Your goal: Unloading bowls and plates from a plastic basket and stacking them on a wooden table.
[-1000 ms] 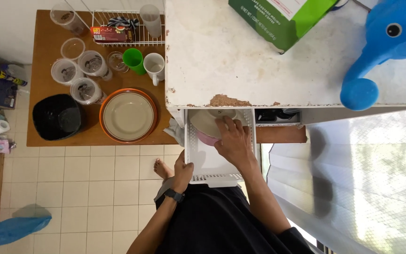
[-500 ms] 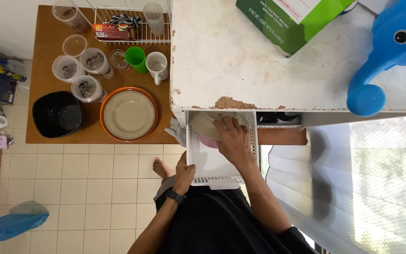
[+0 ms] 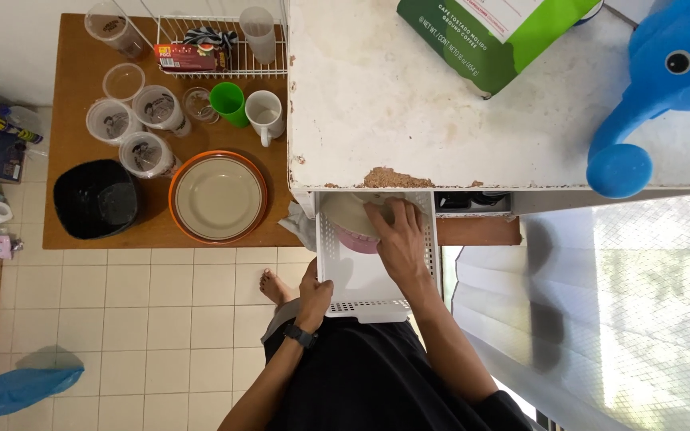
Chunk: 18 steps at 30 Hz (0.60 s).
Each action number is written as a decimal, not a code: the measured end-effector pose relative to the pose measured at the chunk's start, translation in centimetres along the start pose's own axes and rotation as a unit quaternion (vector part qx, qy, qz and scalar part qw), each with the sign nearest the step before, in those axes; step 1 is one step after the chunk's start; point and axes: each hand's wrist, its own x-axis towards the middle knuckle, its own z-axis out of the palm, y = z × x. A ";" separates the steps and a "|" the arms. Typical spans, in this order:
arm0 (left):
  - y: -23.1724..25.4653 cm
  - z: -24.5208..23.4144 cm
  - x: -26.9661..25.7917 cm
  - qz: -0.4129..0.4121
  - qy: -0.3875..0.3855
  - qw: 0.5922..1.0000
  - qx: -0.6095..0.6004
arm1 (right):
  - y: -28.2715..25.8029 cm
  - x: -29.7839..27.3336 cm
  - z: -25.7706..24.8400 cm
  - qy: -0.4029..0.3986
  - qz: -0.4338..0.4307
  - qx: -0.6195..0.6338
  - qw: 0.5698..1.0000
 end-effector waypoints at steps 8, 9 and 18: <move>1.5 0.3 -0.4 0.003 0.013 1.000 -0.009 | 0.4 -1.5 0.3 0.095 0.021 0.019 0.995; 1.5 0.4 -0.4 0.003 0.012 1.000 -0.009 | 0.4 -2.0 0.5 0.095 0.022 0.018 0.995; 4.4 0.7 -0.7 -0.008 0.043 0.999 -0.016 | -2.1 -2.8 -3.7 0.218 0.028 0.035 0.975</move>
